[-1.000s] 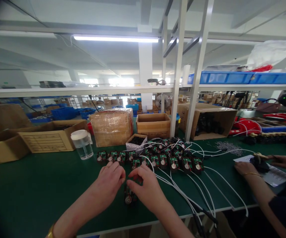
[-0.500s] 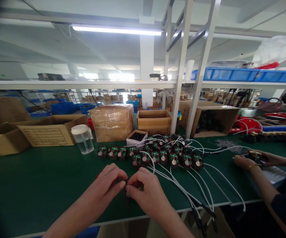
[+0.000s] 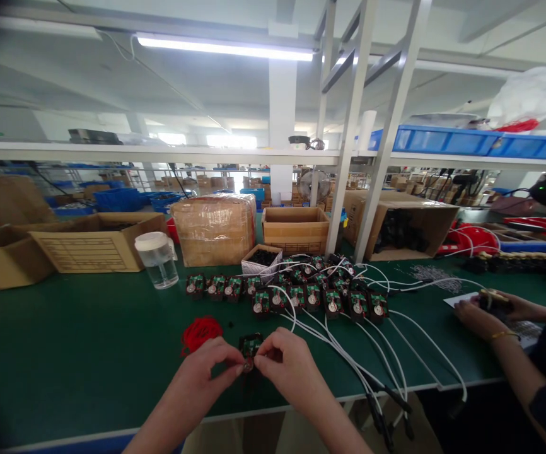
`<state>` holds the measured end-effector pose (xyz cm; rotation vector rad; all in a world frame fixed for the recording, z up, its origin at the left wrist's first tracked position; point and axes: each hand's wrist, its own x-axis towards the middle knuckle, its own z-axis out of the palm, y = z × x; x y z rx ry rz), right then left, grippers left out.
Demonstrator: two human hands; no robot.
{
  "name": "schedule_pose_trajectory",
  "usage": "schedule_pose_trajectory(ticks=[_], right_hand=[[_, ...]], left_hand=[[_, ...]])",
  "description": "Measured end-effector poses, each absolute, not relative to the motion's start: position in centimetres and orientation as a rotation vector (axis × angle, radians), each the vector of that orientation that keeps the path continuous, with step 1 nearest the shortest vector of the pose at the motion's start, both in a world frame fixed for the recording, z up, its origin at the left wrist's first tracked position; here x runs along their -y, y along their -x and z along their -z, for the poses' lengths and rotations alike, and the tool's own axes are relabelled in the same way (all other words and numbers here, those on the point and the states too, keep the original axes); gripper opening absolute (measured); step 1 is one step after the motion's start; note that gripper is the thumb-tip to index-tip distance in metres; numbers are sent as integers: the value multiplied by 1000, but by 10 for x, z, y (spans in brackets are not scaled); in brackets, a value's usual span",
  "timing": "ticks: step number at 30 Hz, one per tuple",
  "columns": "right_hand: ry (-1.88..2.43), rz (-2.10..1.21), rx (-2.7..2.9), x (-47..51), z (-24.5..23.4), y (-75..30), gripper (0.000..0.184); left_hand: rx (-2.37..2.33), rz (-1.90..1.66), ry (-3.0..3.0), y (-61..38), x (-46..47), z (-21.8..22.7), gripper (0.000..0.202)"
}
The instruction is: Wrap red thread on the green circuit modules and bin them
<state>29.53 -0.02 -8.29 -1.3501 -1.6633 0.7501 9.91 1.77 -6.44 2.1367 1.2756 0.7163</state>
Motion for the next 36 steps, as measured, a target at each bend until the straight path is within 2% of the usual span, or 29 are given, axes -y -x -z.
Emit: schedule_pose_trajectory(ticks=[12,25,36], right_hand=[[1370,-777,1640,-4,85,-293,12],[1362,-762,1657,-8,90,-296,11],[1387,-681,1696,-17,95,-296,13]], left_hand=[[-1318,-847,-2005,-105,-20,82,20],[-1342,-778,-2095,-100,-21,80,10],[-1419,-788,-2048,-102,-27,82,14]])
